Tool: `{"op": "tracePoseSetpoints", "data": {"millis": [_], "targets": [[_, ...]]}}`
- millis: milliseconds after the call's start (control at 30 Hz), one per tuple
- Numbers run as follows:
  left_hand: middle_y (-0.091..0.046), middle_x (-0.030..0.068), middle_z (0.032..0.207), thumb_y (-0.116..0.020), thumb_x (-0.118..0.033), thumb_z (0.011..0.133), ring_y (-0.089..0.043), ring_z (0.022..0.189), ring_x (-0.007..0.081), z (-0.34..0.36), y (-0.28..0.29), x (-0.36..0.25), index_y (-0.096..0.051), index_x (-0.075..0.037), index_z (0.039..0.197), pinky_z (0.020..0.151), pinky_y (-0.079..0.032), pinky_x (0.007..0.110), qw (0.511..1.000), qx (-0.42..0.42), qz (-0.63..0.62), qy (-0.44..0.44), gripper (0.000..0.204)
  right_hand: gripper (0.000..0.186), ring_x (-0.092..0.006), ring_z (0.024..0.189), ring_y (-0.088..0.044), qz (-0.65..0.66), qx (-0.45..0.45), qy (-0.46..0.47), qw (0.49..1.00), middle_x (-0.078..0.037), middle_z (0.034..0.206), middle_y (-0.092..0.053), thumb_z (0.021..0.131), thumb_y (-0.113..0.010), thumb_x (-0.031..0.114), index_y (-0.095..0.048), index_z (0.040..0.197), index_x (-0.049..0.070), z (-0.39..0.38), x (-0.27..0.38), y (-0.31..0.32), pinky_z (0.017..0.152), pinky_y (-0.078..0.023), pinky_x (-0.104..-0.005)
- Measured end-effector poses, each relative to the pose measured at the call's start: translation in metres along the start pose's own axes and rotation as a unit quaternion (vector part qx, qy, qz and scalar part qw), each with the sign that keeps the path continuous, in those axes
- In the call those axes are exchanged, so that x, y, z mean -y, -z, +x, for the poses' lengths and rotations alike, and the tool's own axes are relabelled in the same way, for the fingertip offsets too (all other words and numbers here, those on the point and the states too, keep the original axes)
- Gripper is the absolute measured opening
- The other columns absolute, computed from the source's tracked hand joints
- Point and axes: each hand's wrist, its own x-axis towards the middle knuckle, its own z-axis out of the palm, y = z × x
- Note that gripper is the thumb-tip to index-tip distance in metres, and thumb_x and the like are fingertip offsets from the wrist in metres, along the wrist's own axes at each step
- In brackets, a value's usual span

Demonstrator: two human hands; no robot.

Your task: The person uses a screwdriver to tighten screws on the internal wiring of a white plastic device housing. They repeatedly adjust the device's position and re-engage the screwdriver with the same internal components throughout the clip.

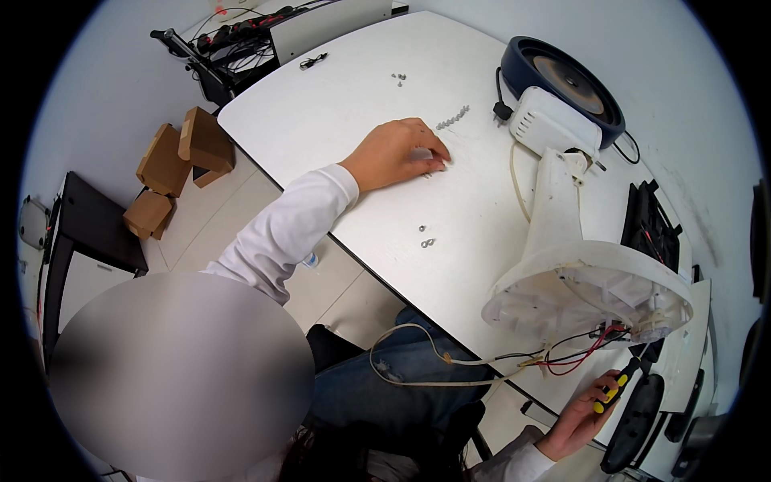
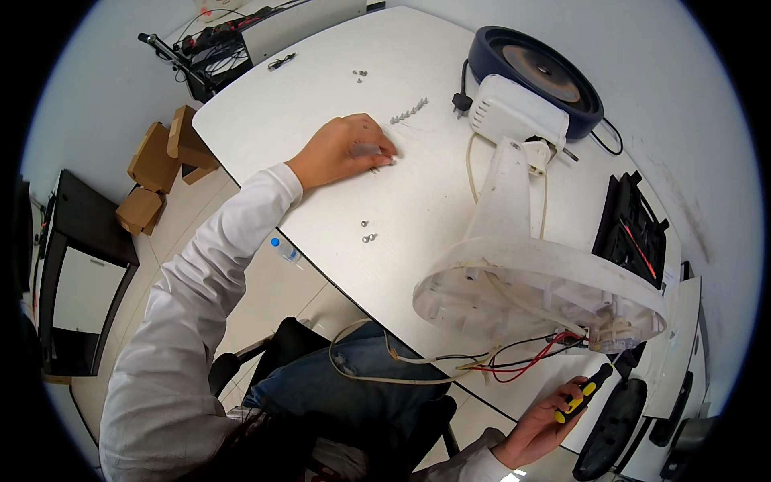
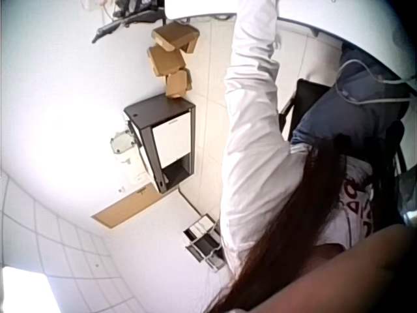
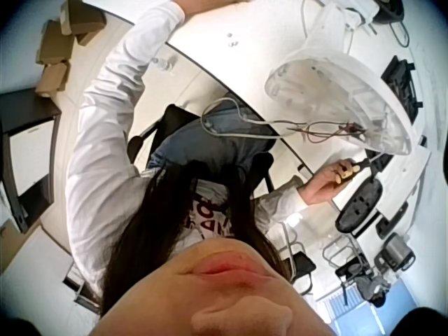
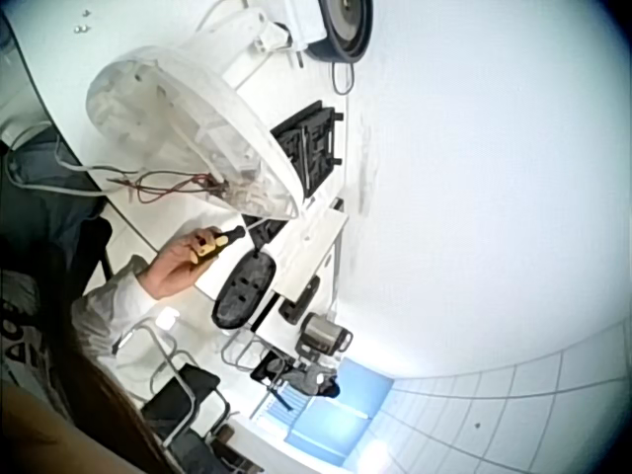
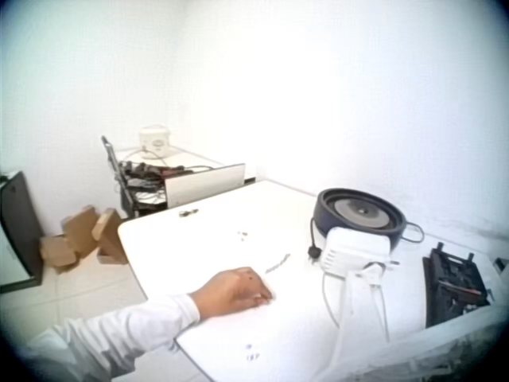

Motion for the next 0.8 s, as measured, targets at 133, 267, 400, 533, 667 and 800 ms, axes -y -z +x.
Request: {"op": "tracePoseSetpoints", "data": {"millis": [133, 267, 400, 533, 667, 800], "targets": [[-0.065, 0.0056, 0.084, -0.059, -0.012, 0.085, -0.059, 0.080, 0.0181, 0.008, -0.005, -0.006, -0.060, -0.011, 0.111, 0.076, -0.047, 0.031, 0.996, -0.085, -0.033, 0.014, 0.026, 0.044, -0.0195, 0.103, -0.046, 0.000, 0.007, 0.004, 1.000, -0.012, 0.130, -0.036, 0.095, -0.044, 0.010, -0.027, 0.133, -0.003, -0.001, 0.009, 0.004, 0.077, -0.043, -0.0289], [-0.064, 0.0061, 0.084, -0.046, -0.011, 0.093, -0.057, 0.077, 0.0123, 0.016, -0.011, -0.004, -0.050, -0.006, 0.123, 0.075, -0.046, 0.028, 0.983, -0.137, -0.099, 0.078, 0.031, 0.044, -0.0192, 0.100, -0.046, -0.047, 0.026, 0.043, 0.998, -0.011, 0.129, -0.041, 0.093, -0.048, 0.013, -0.032, 0.131, -0.003, 0.008, 0.021, 0.018, 0.074, -0.041, -0.0285], [-0.064, 0.0085, 0.092, -0.040, 0.004, 0.085, -0.059, 0.078, 0.0145, 0.006, -0.003, 0.006, -0.056, -0.002, 0.111, 0.073, -0.047, 0.027, 0.974, -0.218, -0.055, -0.014, 0.031, 0.043, -0.0194, 0.094, -0.048, -0.111, 0.043, 0.075, 0.990, -0.010, 0.130, -0.046, 0.091, -0.049, 0.017, -0.037, 0.130, 0.002, 0.009, 0.000, 0.009, 0.073, -0.041, -0.0274], [-0.059, 0.0070, 0.109, -0.038, 0.005, 0.083, -0.058, 0.086, 0.0150, 0.010, 0.003, 0.000, -0.053, -0.003, 0.113, 0.072, -0.044, 0.027, 0.962, -0.271, 0.022, -0.011, 0.034, 0.047, -0.0141, 0.086, -0.049, -0.369, -0.052, 0.257, 0.892, -0.017, 0.124, -0.047, 0.088, -0.056, 0.025, -0.037, 0.128, 0.012, -0.035, -0.024, -0.011, 0.066, -0.041, -0.0232], [-0.053, 0.0087, 0.114, -0.043, 0.007, 0.081, -0.056, 0.092, 0.0160, 0.007, 0.003, -0.018, -0.051, -0.003, 0.115, 0.072, -0.045, 0.028, 0.958, -0.279, 0.048, -0.049, 0.036, 0.046, -0.0107, 0.075, -0.050, -0.545, -0.054, 0.372, 0.750, -0.021, 0.113, -0.054, 0.086, -0.060, 0.025, -0.038, 0.123, 0.009, -0.070, -0.022, -0.017, 0.054, -0.038, -0.0188], [-0.051, 0.0125, 0.116, -0.043, 0.007, 0.081, -0.055, 0.097, 0.0238, -0.022, -0.004, -0.086, -0.050, 0.001, 0.114, 0.075, -0.045, 0.032, 0.928, -0.304, 0.135, -0.169, 0.034, 0.038, -0.0179, 0.084, -0.058, -0.659, -0.049, 0.489, 0.569, -0.021, 0.115, -0.054, 0.085, -0.056, 0.012, -0.041, 0.120, 0.008, -0.088, 0.005, -0.033, 0.058, -0.046, -0.0223]]}}
